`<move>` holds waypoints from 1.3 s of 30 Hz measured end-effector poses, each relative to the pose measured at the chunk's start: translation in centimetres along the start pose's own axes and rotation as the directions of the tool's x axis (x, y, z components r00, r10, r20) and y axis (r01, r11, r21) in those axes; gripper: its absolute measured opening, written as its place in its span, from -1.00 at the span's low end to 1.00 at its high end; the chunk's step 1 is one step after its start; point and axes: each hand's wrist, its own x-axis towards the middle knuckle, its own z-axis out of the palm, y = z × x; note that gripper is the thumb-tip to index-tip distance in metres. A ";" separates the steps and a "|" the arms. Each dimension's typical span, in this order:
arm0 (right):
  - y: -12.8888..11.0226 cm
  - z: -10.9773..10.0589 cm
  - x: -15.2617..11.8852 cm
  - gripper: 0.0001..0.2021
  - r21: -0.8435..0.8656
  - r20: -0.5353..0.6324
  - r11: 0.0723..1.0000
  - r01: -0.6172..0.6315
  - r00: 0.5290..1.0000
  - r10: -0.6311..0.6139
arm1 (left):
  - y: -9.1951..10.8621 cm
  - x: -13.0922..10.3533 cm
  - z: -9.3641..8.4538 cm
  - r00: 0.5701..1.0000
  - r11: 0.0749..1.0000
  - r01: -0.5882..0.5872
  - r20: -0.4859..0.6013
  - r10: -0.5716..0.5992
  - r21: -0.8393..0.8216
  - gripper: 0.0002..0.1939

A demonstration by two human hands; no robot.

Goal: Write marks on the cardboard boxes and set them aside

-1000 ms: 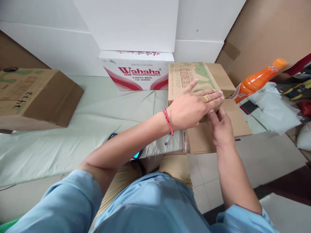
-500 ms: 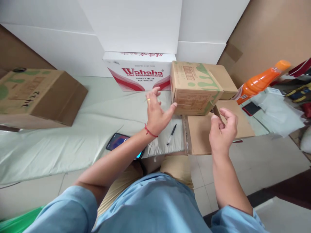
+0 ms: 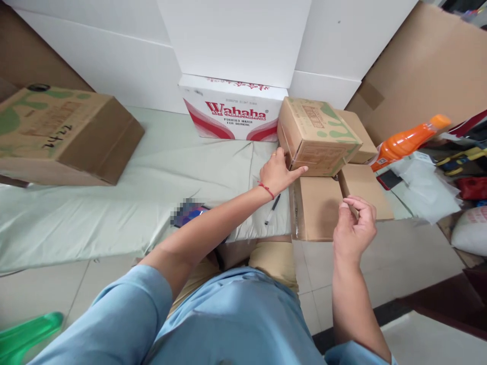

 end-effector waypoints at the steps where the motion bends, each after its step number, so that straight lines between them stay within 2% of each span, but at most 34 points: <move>1: -0.1 -0.1 0.0 -0.77 -0.030 -0.013 1.000 0.004 1.000 -0.005 | 0.0 0.0 0.1 1.000 1.000 0.004 0.008 -0.004 -0.004 -0.29; 3: -0.1 -0.3 -0.1 -0.74 -0.139 0.026 0.989 0.058 0.998 -0.055 | 0.1 0.0 0.4 0.999 1.000 0.019 0.030 -0.018 -0.022 -0.27; 5: 0.3 -0.6 -0.4 -0.65 -0.257 0.169 0.951 0.171 0.977 -0.130 | 0.1 0.1 0.6 0.998 0.998 0.040 0.050 -0.038 -0.046 -0.25; 7: 0.9 -1.0 -1.0 -0.56 -0.323 0.357 0.904 0.279 0.921 -0.157 | 0.1 0.1 0.7 0.997 0.997 0.050 0.054 -0.047 -0.064 -0.24; 9: 1.4 -1.6 -1.8 -0.51 -0.351 0.489 0.874 0.336 0.862 -0.135 | 0.0 0.2 0.9 0.998 0.996 0.045 0.047 -0.041 -0.077 -0.24; 11: 1.7 -2.4 -2.7 -0.51 -0.369 0.531 0.859 0.354 0.839 -0.118 | -0.1 0.2 1.2 0.999 0.996 0.035 0.038 -0.032 -0.086 -0.25; 18: 2.2 -6.1 -4.7 -0.52 -0.311 0.577 0.869 0.386 0.803 -0.150 | -1.2 0.2 1.7 0.999 0.996 0.000 0.035 0.003 -0.090 -0.34; 20: 2.7 -6.8 -5.4 -0.52 -0.278 0.551 0.893 0.354 0.820 -0.154 | -1.7 -0.1 1.8 0.999 0.995 0.011 0.036 -0.008 -0.098 -0.36; 22: 3.4 -7.2 -6.0 -0.45 -0.278 0.461 0.924 0.264 0.880 -0.113 | -2.2 -0.4 1.9 0.999 0.993 0.030 0.035 -0.026 -0.114 -0.37; 24: 4.4 -7.2 -6.6 -0.24 -0.313 0.327 0.945 0.096 0.945 0.013 | -2.6 -0.6 2.0 0.999 0.991 0.044 0.034 -0.040 -0.124 -0.33; 26: 5.4 -7.0 -7.0 -0.05 -0.352 0.230 0.931 -0.094 0.956 0.183 | -2.9 -0.7 2.1 0.999 0.991 0.039 0.032 -0.035 -0.127 -0.25; 28: 6.0 -6.6 -7.2 -0.01 -0.366 0.201 0.911 -0.191 0.939 0.278 | -3.0 -0.5 2.3 0.999 0.992 0.025 0.026 -0.022 -0.126 -0.21; 33: 6.4 -5.2 -6.4 -0.08 -0.330 0.169 0.931 -0.154 0.961 0.219 | -2.9 0.0 2.7 1.000 0.992 0.000 0.002 0.001 -0.128 -0.27; 36: 6.6 -5.0 -5.8 -0.12 -0.314 0.138 0.943 -0.113 0.977 0.163 | -2.8 -1.3 2.0 1.000 0.991 -0.023 -0.011 0.022 -0.135 -0.31; 38: 6.2 -5.3 -5.7 -0.26 -0.279 0.116 0.960 -0.027 0.991 0.062 | -3.0 -3.2 0.6 0.997 0.988 -0.071 -0.003 0.071 -0.140 -0.55; 39: 5.7 -5.6 -5.8 -0.37 -0.251 0.100 0.967 0.031 0.995 -0.006 | -3.3 -4.4 -0.5 0.994 0.984 -0.104 0.005 0.106 -0.144 -0.75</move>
